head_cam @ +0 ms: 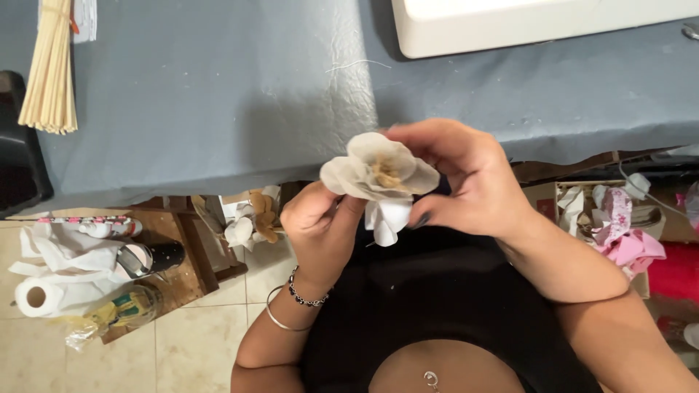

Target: Assembling a decorative fabric flower by wrapping petals around a wooden stick and securing them with thread

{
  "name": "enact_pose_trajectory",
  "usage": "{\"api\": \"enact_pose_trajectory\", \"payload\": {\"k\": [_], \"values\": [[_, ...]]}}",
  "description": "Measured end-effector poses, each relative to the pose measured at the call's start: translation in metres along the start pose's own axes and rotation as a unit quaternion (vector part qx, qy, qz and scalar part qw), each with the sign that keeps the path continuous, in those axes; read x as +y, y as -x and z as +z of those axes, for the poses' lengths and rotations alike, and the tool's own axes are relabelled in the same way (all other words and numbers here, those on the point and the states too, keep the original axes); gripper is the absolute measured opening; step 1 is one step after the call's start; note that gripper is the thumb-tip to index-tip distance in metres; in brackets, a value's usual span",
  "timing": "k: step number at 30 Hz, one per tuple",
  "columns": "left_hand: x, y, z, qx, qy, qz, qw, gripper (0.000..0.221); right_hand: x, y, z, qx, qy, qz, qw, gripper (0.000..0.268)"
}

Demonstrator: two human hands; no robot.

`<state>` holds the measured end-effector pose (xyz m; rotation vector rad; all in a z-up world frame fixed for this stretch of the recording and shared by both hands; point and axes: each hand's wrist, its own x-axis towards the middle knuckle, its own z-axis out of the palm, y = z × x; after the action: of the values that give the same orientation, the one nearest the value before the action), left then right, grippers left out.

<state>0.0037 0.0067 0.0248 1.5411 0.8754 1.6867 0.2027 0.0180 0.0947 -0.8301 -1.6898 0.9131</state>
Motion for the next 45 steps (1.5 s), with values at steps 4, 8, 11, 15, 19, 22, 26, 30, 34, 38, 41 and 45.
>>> {"api": "enact_pose_trajectory", "payload": {"k": [4,8,11,15,19,22,26,30,34,38,41,45], "values": [[0.017,-0.004,0.004,0.034,-0.139,-0.099,0.985,0.029,0.002,0.012,0.002,-0.015,-0.042,0.100,0.994,0.064],[0.010,0.000,0.006,0.056,-0.130,-0.125,0.982,0.028,0.001,0.012,0.015,0.028,0.051,0.092,0.994,0.015],[0.004,0.003,0.007,0.098,-0.127,-0.161,0.974,0.040,0.005,0.014,0.016,0.055,-0.014,0.172,0.983,0.007],[0.003,0.002,0.012,0.088,-0.068,-0.141,0.984,0.011,0.000,0.004,0.019,0.106,-0.106,0.213,0.966,0.006],[-0.039,0.026,-0.005,0.064,-0.041,-0.078,0.994,0.022,0.013,0.001,0.019,0.120,-0.144,0.209,0.960,0.009],[-0.065,0.040,-0.017,0.053,-0.005,-0.020,0.998,0.011,0.009,-0.003,0.019,0.114,-0.176,0.196,0.958,0.006],[-0.058,0.036,-0.014,0.052,-0.008,-0.025,0.998,0.012,0.005,-0.009,0.018,0.095,-0.218,0.176,0.955,0.011],[-0.070,0.043,-0.020,0.049,-0.010,-0.027,0.998,0.012,0.015,-0.002,0.011,0.057,-0.135,0.102,0.984,0.022],[-0.061,0.041,-0.016,0.041,-0.007,-0.023,0.999,0.011,0.013,-0.003,0.010,0.034,-0.112,0.080,0.990,0.036],[-0.046,0.035,-0.012,0.029,-0.006,-0.019,0.999,0.010,0.010,-0.002,0.009,0.023,-0.093,0.080,0.992,0.044],[-0.034,0.027,-0.005,0.014,-0.018,-0.008,1.000,0.008,0.011,-0.002,0.006,0.010,-0.082,0.065,0.994,0.045],[-0.029,0.024,-0.003,0.009,-0.024,0.005,1.000,0.009,0.003,-0.001,0.005,0.000,-0.057,0.061,0.997,0.048]]}}
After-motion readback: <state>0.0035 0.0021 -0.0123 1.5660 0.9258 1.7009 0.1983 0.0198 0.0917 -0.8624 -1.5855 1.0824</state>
